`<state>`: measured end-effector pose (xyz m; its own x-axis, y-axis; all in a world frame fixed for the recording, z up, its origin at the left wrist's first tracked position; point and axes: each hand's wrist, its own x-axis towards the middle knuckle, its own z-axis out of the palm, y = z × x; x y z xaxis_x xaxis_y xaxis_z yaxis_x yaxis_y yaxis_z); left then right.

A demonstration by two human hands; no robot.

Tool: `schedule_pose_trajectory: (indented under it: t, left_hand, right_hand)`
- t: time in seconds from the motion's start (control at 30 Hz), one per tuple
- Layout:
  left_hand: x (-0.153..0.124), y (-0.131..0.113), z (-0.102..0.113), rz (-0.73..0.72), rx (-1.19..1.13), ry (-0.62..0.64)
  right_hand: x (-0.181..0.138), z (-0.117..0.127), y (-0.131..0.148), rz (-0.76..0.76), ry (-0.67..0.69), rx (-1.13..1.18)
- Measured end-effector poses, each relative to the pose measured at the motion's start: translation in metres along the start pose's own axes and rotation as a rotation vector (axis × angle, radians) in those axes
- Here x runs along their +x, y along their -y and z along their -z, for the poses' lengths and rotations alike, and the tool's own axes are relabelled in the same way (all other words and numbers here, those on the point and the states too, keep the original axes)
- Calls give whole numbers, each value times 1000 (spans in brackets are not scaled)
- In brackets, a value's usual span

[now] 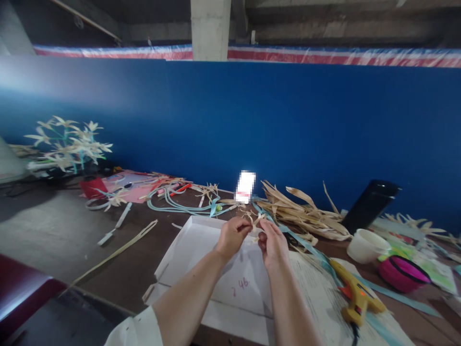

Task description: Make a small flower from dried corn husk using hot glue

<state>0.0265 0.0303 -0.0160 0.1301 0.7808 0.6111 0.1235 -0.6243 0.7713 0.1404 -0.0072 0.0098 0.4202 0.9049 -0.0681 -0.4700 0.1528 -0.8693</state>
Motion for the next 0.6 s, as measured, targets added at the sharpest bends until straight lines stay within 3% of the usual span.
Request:
schedule_pose_trajectory:
  t: [0.6]
  left_hand:
    - [0,0,0,79,-7,-44]
  right_hand:
    - [-3,-1,1,17,7,-32]
